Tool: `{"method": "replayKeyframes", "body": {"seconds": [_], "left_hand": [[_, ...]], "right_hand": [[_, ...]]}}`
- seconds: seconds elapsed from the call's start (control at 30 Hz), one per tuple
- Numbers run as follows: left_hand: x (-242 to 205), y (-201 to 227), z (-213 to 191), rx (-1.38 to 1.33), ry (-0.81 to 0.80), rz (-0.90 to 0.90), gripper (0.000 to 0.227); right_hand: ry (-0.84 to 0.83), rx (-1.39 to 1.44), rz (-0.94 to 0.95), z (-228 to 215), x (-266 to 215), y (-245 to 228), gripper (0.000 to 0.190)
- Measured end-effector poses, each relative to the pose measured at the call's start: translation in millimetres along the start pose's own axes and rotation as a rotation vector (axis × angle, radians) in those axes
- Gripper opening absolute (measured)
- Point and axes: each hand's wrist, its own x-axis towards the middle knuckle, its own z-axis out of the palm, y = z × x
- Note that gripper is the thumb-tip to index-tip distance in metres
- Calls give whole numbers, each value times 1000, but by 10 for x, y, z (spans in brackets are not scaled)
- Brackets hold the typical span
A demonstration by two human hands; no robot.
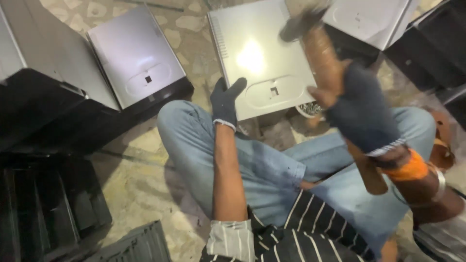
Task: The person sits on the floor and hammers metal cabinet cover panels with a wooden mallet to flatten or shape them, holding each panel on their lap and turning it over between strikes. They set finished panels onto a stack beside them and pick up the next panel to continue.
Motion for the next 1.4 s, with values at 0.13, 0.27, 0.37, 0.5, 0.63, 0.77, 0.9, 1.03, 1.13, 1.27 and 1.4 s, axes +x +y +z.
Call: {"method": "replayKeyframes", "body": {"seconds": [0.13, 0.27, 0.37, 0.5, 0.63, 0.77, 0.9, 1.03, 1.13, 1.27, 1.4], "left_hand": [[4, 7, -23, 45, 53, -64, 34], [-29, 116, 27, -31, 40, -99, 36], [-5, 14, -39, 75, 40, -40, 34], [50, -30, -42, 64, 60, -66, 34], [74, -135, -86, 18, 33, -4, 37], [41, -46, -58, 106, 61, -13, 34], [19, 3, -47, 118, 55, -12, 33], [-28, 32, -31, 83, 43, -17, 34], [21, 36, -39, 54, 58, -13, 36], [24, -19, -44, -54, 38, -75, 37], [-23, 53, -12, 27, 77, -81, 37]], "right_hand": [[-11, 55, 34, 80, 32, -33, 36], [-23, 102, 73, 166, 31, -39, 34], [-37, 139, 100, 250, -23, -54, 33], [-48, 174, 124, 202, -43, -116, 31], [129, 261, -74, -111, -24, 51, 24], [494, 241, -822, -277, 131, 272, 19], [646, 119, -476, 348, 31, 393, 19], [37, 78, -45, 492, 6, 252, 34], [-139, 235, 236, 216, 139, 133, 42], [97, 118, 40, 291, 444, 882, 47], [-22, 229, 136, 165, 922, 906, 43]]}}
